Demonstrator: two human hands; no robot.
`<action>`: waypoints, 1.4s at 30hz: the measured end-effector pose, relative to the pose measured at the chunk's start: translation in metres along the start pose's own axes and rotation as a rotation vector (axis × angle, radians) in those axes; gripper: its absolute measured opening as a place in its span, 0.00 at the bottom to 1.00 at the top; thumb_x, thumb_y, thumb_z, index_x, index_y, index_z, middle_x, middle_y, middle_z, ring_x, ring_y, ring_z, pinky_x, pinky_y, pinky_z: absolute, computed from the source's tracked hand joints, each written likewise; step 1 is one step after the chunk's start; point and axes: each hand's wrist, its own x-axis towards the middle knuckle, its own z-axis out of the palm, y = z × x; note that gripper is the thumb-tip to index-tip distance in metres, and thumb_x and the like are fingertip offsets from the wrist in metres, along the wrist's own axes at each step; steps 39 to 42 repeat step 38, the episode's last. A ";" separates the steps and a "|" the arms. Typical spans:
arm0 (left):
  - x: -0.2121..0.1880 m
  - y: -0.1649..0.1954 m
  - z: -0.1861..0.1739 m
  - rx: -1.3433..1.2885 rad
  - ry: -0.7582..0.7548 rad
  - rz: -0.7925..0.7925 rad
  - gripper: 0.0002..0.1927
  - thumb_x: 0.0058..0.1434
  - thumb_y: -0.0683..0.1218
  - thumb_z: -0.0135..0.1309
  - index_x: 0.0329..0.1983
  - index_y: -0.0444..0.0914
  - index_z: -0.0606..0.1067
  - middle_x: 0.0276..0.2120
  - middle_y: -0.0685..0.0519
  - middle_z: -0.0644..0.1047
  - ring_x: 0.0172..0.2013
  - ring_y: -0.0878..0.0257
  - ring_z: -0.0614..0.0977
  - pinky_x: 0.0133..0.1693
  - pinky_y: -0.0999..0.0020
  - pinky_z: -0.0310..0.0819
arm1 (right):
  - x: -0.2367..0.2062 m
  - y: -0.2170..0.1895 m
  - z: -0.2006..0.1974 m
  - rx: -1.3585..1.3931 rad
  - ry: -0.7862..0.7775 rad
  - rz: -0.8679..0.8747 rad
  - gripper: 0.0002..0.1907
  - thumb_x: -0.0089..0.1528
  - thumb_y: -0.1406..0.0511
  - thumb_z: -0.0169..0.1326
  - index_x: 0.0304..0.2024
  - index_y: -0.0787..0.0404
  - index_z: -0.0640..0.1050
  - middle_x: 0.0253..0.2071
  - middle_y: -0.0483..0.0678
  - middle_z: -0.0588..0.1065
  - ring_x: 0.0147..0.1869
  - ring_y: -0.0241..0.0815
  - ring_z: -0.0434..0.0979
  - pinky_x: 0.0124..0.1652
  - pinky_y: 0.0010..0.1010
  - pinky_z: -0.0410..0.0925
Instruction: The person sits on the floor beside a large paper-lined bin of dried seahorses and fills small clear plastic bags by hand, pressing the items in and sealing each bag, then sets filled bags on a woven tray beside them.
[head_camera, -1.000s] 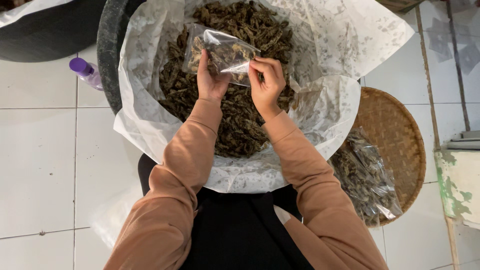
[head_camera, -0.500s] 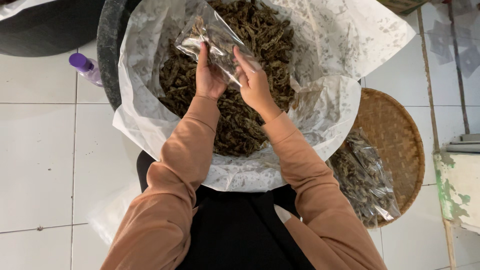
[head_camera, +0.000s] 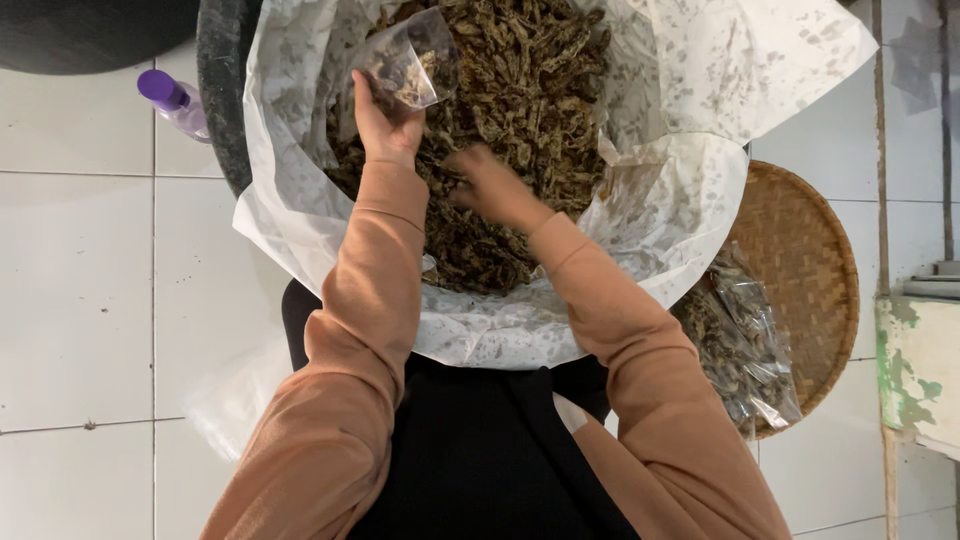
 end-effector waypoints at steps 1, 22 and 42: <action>0.001 0.002 0.000 0.011 0.001 -0.004 0.27 0.68 0.59 0.50 0.63 0.39 0.68 0.59 0.47 0.73 0.58 0.47 0.75 0.61 0.43 0.72 | 0.000 -0.005 0.022 -0.223 -0.180 -0.094 0.27 0.52 0.66 0.67 0.53 0.60 0.76 0.51 0.59 0.73 0.56 0.60 0.74 0.48 0.47 0.72; -0.039 -0.084 -0.006 0.274 -0.122 -0.191 0.21 0.68 0.55 0.55 0.57 0.38 0.73 0.51 0.49 0.79 0.50 0.54 0.81 0.55 0.53 0.78 | -0.004 -0.066 -0.086 -0.151 0.955 -0.108 0.07 0.63 0.73 0.64 0.43 0.64 0.80 0.39 0.48 0.75 0.34 0.41 0.79 0.34 0.31 0.73; -0.188 -0.282 0.016 0.766 -0.351 -0.884 0.25 0.65 0.49 0.64 0.62 0.35 0.73 0.52 0.47 0.79 0.51 0.52 0.81 0.50 0.48 0.80 | -0.255 -0.039 -0.151 -0.120 0.942 0.110 0.42 0.60 0.78 0.67 0.74 0.59 0.67 0.74 0.50 0.64 0.77 0.52 0.68 0.72 0.41 0.66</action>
